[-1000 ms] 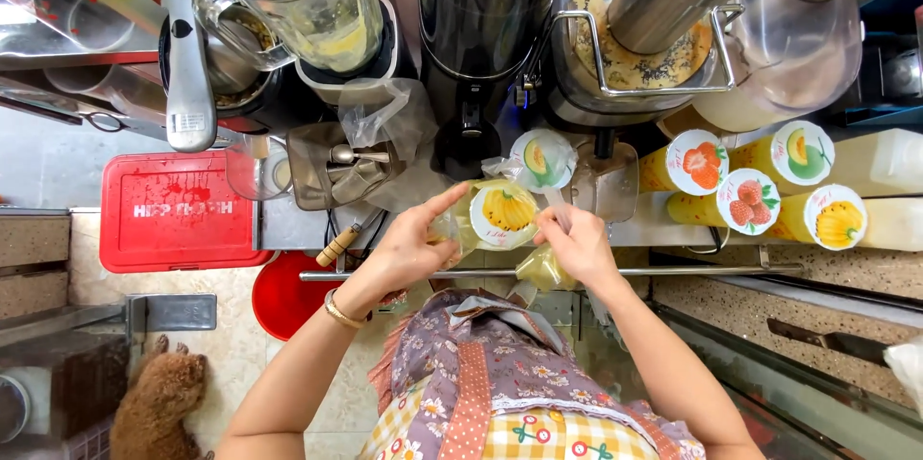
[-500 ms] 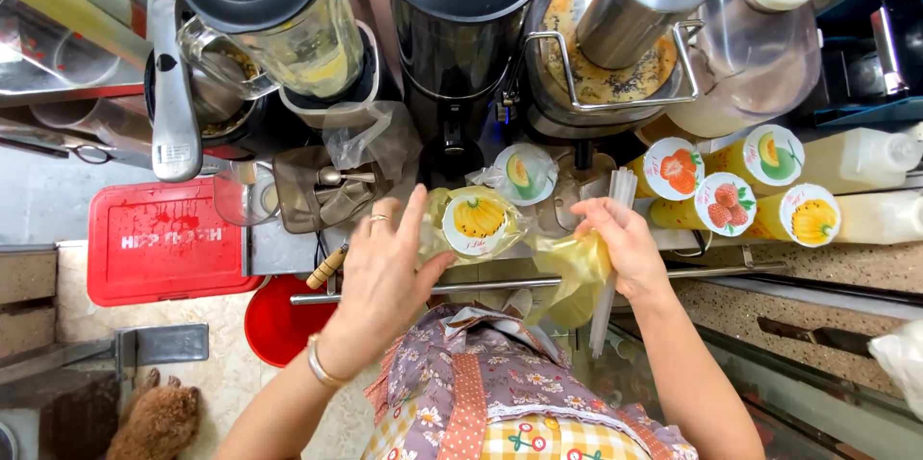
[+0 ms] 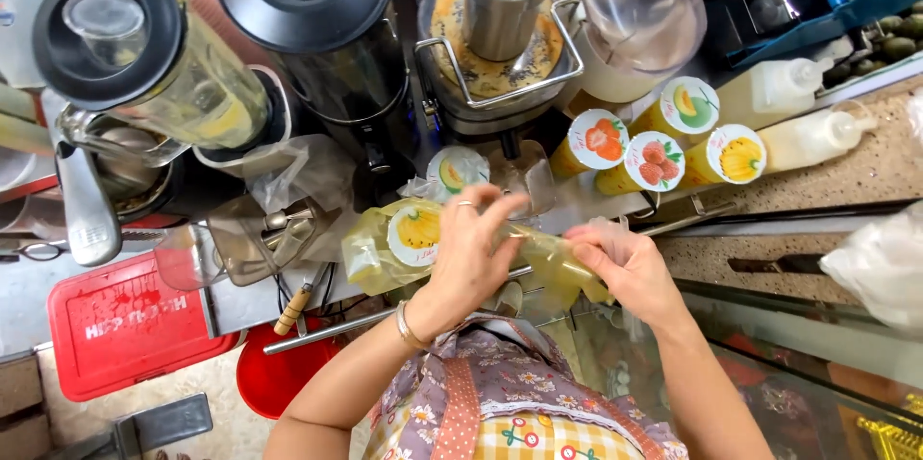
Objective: Preparing multiple cups of fruit juice, sealing them using a machine, and packaging them in plastic bags for a customer.
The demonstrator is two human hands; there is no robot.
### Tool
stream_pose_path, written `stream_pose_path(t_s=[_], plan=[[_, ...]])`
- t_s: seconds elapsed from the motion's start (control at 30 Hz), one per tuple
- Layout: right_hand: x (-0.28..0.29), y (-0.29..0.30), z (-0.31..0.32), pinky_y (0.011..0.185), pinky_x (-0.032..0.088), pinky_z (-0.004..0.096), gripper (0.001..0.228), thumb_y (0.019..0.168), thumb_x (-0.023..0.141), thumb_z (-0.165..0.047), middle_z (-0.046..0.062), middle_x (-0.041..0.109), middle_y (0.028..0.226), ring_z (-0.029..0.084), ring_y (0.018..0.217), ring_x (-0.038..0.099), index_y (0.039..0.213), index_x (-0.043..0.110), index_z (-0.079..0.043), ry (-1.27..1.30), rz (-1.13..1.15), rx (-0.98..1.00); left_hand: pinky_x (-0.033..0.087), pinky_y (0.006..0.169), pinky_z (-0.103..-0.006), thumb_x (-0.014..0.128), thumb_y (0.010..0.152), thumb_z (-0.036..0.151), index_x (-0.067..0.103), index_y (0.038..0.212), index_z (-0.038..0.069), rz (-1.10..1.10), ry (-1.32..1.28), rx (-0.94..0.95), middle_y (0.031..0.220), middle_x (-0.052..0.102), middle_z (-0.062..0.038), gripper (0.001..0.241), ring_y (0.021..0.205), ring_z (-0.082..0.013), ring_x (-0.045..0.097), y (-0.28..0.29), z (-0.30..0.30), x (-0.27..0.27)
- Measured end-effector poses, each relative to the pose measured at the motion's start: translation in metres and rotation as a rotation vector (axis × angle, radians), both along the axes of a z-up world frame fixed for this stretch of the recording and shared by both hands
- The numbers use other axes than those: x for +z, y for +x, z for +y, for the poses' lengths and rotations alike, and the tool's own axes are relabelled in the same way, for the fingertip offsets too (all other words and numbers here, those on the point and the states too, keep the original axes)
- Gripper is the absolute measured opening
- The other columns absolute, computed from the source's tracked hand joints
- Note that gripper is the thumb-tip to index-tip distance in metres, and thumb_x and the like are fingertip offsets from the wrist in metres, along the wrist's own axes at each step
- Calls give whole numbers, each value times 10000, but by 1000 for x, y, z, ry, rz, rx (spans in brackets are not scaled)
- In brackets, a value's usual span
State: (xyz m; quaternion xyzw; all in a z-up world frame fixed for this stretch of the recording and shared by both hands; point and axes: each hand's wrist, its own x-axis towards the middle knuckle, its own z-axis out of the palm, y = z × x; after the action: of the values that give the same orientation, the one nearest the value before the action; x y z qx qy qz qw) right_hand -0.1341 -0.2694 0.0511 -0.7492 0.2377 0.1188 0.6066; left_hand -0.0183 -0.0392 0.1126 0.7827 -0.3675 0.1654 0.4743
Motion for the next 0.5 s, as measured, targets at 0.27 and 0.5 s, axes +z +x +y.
stream_pose_path(t_s=[0.27,0.5], plan=[[3,-33,48,670,521,282,180,935,692,-125,49,697,800,144,725,634,1014,767,18,-424,-584,-74,522,751,-335,728,963,123,665,1104,35,890,-52,-313,914,678,-65,178,820,-193,643,-54,-31,-115],[-79,-72,18,747,499,276,149,1082,609,-113,62,668,913,139,819,611,1067,687,14,-224,-575,-290,569,736,-280,628,917,-23,644,1218,9,892,-142,-192,941,726,-75,304,787,-133,661,-51,-48,-114]])
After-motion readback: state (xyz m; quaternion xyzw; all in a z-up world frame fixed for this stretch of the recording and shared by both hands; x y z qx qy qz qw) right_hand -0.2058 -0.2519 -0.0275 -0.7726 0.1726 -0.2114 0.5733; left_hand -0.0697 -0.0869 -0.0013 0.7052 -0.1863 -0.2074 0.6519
